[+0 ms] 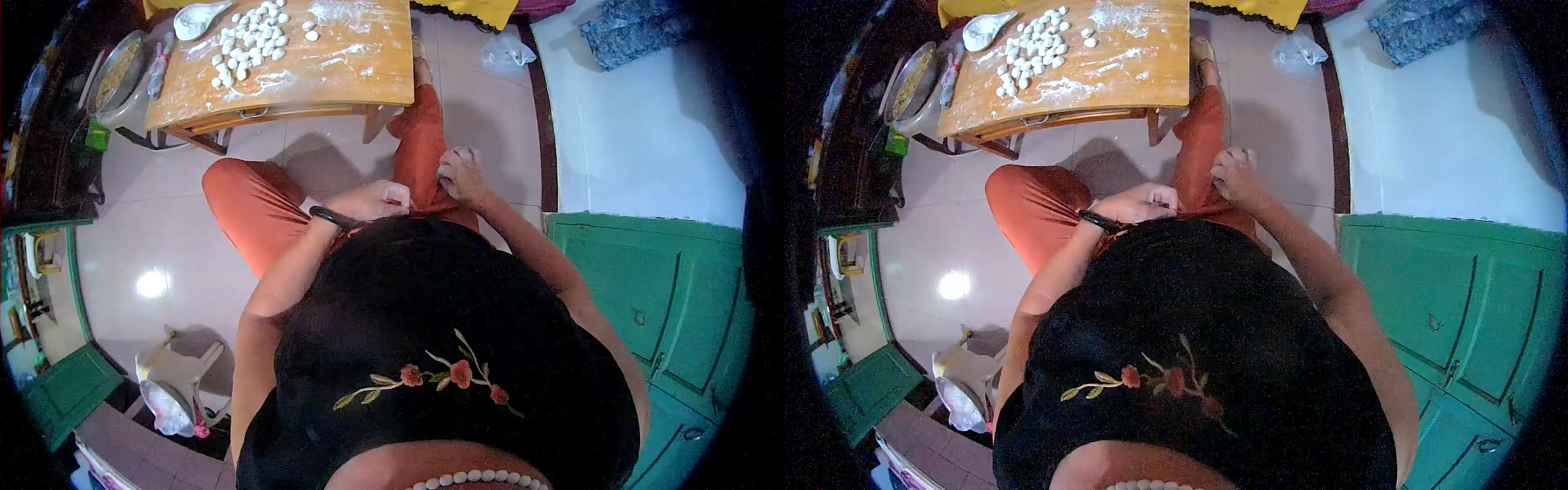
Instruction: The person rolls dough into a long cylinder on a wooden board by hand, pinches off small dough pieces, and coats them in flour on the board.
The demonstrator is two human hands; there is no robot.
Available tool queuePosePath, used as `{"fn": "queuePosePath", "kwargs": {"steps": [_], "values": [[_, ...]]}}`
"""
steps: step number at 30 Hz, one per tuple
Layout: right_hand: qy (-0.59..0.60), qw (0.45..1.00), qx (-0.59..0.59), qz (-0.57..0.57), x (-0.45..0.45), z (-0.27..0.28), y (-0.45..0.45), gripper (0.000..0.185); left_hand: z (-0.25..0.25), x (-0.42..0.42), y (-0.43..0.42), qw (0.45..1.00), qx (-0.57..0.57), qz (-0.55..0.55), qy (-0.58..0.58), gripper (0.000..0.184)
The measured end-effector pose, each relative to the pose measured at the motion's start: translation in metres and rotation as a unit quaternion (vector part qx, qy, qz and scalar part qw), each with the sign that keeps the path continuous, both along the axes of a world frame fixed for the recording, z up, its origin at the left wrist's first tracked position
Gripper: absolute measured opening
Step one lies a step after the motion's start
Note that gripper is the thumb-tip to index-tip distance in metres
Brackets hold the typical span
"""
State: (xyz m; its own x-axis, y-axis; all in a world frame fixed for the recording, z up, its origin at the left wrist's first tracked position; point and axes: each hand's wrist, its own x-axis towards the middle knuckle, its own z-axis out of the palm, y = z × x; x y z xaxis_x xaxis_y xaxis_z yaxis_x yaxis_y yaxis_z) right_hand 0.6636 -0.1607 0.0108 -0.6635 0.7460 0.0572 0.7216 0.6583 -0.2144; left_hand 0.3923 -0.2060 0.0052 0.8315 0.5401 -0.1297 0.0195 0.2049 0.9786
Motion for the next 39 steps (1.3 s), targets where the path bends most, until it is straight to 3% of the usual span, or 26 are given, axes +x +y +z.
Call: {"fn": "queuePosePath", "kwargs": {"steps": [2, 5, 6, 8, 11, 12, 14, 15, 16, 17, 19, 22, 24, 26, 27, 29, 33, 35, 38, 39], "values": [[-0.002, 1.0, -0.023, -0.006, 0.001, -0.004, 0.005, 0.01, 0.015, -0.005, 0.002, 0.998, 0.003, -0.002, 0.064, 0.009], [-0.055, 0.973, -0.221, -0.047, -0.001, 0.056, -0.01, 0.011, 0.032, -0.015, 0.0, 0.994, -0.061, 0.059, 0.071, 0.011], [-0.017, 0.961, -0.272, -0.046, 0.006, 0.059, -0.027, 0.01, -0.011, -0.017, 0.003, 0.997, -0.011, 0.079, 0.009, 0.013], [0.055, 0.929, -0.364, -0.042, 0.029, 0.067, -0.051, 0.01, -0.013, -0.026, 0.005, 0.987, 0.033, 0.144, 0.055, 0.015], [0.028, 0.907, -0.419, -0.027, 0.054, 0.046, -0.044, 0.015, -0.009, -0.04, 0.003, 0.958, 0.095, 0.251, 0.101, 0.019], [0.002, 0.925, -0.379, 0.003, 0.05, 0.062, -0.033, 0.026, -0.002, -0.046, 0.002, 0.943, 0.108, 0.289, 0.128, 0.019], [0.065, 0.861, -0.487, -0.129, 0.046, 0.08, -0.004, 0.037, 0.022, -0.06, -0.006, 0.893, 0.185, 0.377, 0.163, 0.022], [0.055, 0.924, -0.351, -0.144, 0.024, 0.115, 0.003, 0.042, 0.055, -0.067, -0.012, 0.867, 0.222, 0.402, 0.195, 0.021], [0.077, 0.949, -0.281, -0.121, 0.025, 0.12, 0.02, 0.04, 0.055, -0.078, -0.015, 0.821, 0.294, 0.44, 0.213, 0.021], [0.098, 0.968, -0.208, -0.097, 0.029, 0.122, 0.038, 0.038, 0.056, -0.092, -0.02, 0.769, 0.364, 0.474, 0.227, 0.022], [0.138, 0.972, -0.153, -0.117, 0.032, 0.135, 0.061, 0.038, 0.078, -0.113, -0.041, 0.675, 0.383, 0.536, 0.332, 0.023], [0.153, 0.97, -0.14, -0.128, 0.039, 0.129, 0.091, 0.04, 0.086, -0.142, -0.077, 0.587, 0.321, 0.594, 0.446, 0.035], [0.183, 0.959, -0.159, -0.146, 0.036, 0.129, 0.095, 0.04, 0.062, -0.165, -0.108, 0.539, 0.292, 0.601, 0.513, 0.05], [0.223, 0.956, -0.162, -0.104, 0.032, 0.12, 0.104, 0.041, 0.063, -0.165, -0.123, 0.505, 0.264, 0.611, 0.55, 0.051], [0.185, 0.962, -0.163, -0.121, 0.024, 0.131, 0.1, 0.038, 0.065, -0.168, -0.135, 0.484, 0.249, 0.616, 0.57, 0.052], [0.132, 0.972, -0.144, -0.128, 0.019, 0.127, 0.101, 0.036, 0.058, -0.179, -0.146, 0.507, 0.204, 0.65, 0.528, 0.05], [0.189, 0.968, -0.141, -0.083, 0.035, 0.109, 0.118, 0.036, 0.02, -0.194, -0.162, 0.545, 0.12, 0.667, 0.493, 0.041], [0.186, 0.969, -0.137, -0.084, 0.033, 0.114, 0.12, 0.036, 0.023, -0.184, -0.163, 0.554, 0.095, 0.685, 0.463, 0.033], [0.175, 0.971, -0.137, -0.086, 0.025, 0.126, 0.124, 0.035, 0.03, -0.179, -0.165, 0.513, 0.185, 0.604, 0.581, 0.028], [0.182, 0.969, -0.14, -0.085, 0.025, 0.125, 0.119, 0.035, 0.025, -0.181, -0.171, 0.52, 0.164, 0.61, 0.575, 0.025]]}}
